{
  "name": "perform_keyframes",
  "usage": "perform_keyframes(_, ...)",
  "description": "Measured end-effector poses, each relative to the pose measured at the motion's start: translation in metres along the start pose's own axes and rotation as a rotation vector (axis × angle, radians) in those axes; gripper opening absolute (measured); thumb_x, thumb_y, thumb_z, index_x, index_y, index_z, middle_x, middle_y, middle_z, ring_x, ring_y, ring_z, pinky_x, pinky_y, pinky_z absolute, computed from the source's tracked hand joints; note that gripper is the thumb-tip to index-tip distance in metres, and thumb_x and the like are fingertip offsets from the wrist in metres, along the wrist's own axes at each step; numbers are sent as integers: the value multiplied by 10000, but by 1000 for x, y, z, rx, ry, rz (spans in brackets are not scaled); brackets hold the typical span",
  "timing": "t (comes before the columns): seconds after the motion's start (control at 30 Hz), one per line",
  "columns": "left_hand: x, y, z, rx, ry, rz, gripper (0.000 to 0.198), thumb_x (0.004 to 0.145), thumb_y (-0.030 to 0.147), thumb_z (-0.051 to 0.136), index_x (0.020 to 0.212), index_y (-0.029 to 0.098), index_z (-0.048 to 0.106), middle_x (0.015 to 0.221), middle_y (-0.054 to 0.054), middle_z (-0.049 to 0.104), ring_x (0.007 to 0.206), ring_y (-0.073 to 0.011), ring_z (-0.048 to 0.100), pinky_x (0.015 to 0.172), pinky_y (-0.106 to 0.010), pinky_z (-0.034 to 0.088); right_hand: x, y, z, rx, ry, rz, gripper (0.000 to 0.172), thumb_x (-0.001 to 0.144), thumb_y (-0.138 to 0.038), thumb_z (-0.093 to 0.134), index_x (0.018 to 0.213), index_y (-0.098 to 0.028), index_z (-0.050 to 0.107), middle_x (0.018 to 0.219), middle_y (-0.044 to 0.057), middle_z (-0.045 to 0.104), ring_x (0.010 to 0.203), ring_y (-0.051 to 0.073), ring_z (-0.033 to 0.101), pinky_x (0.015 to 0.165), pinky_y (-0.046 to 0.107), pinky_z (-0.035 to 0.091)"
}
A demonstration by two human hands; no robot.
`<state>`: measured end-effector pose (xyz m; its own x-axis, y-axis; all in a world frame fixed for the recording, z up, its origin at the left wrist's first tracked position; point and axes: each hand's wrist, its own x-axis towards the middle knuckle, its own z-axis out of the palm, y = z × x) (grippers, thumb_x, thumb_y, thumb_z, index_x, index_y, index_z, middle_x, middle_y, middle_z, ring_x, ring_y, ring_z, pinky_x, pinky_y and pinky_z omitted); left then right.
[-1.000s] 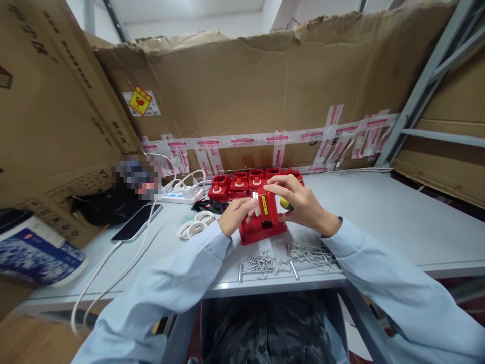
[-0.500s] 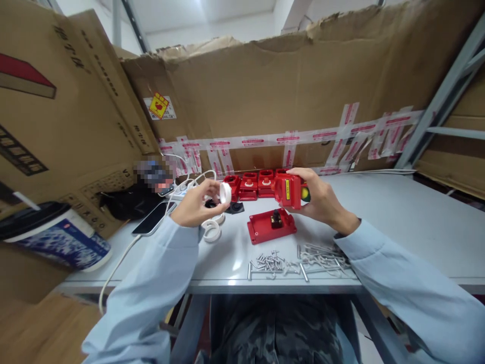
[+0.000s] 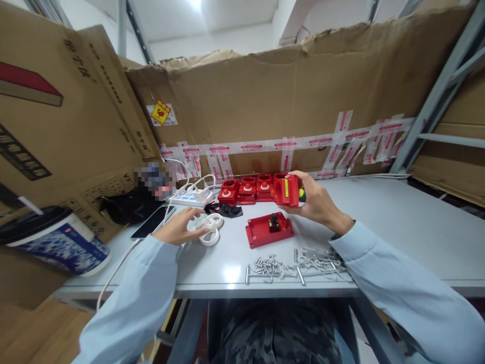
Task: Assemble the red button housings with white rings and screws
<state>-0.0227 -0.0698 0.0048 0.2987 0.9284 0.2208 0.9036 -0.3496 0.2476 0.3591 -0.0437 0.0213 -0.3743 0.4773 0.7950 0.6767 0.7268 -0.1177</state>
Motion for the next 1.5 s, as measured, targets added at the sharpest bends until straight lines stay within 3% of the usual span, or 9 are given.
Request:
perform_keyframes(0.23,11,75,-3,-95,176,400,374,862,411,526,1166,195,507,1166,-114,570,1116,-254,523,961,-412,423,1,3,-2,145,-36,108,806,625,-543,733,1235,-187,344,1102,120,597,931,255,635,786,378,520)
perform_keyframes(0.5,70,140,38,-292,170,518,920,708,496,687,1420,205,183,1442,-189,361,1301,-340,394,1042,-534,321,-5,-3,4,332,37,85,865,523,-508,809,1205,-228,355,1087,84,590,921,232,640,795,345,517)
perform_keyframes(0.67,73,138,39,-294,157,495,792,671,455,702,1329,202,340,1277,-133,558,1095,-296,567,948,-465,383,-1,0,-2,465,-186,80,891,539,-552,783,1240,-203,357,996,70,626,877,222,643,744,320,503)
perform_keyframes(0.73,70,131,37,-240,105,430,779,647,480,708,1298,198,385,1215,-120,603,1041,-299,590,911,-456,390,3,6,-6,447,-302,145,662,719,-606,618,1194,-185,429,779,15,639,729,184,633,678,299,482)
perform_keyframes(0.83,67,123,35,-138,-59,335,785,617,514,712,1273,190,429,1114,-103,660,968,-304,619,884,-454,389,4,18,-6,151,-414,296,405,911,-524,350,978,-179,552,744,32,655,701,162,614,686,286,440)
perform_keyframes(0.97,64,126,40,-42,-176,313,698,600,516,709,1186,188,517,1110,-97,670,998,-315,616,902,-444,378,-6,35,7,-214,-684,379,239,836,-390,517,918,-178,592,928,102,689,837,222,633,677,291,409)
perform_keyframes(1.23,60,121,59,45,-120,295,737,637,600,668,1224,191,491,981,-107,698,919,-317,641,865,-436,393,-18,30,26,-278,-820,349,287,862,-344,461,1053,-159,567,998,162,685,913,290,642,708,340,412)
perform_keyframes(1.37,62,119,57,-10,-101,341,832,617,642,681,1278,200,437,1149,-144,626,1057,-333,578,883,-455,392,-17,24,24,-255,-822,323,335,859,-398,485,1104,-177,546,1078,138,672,969,278,631,738,327,421)
perform_keyframes(1.5,46,122,32,-137,117,515,506,751,512,647,1145,215,539,1123,-104,604,1031,-263,553,870,-434,432,-16,24,18,-204,-815,293,408,840,-400,522,1169,-159,522,1134,137,643,1033,264,599,795,319,430)
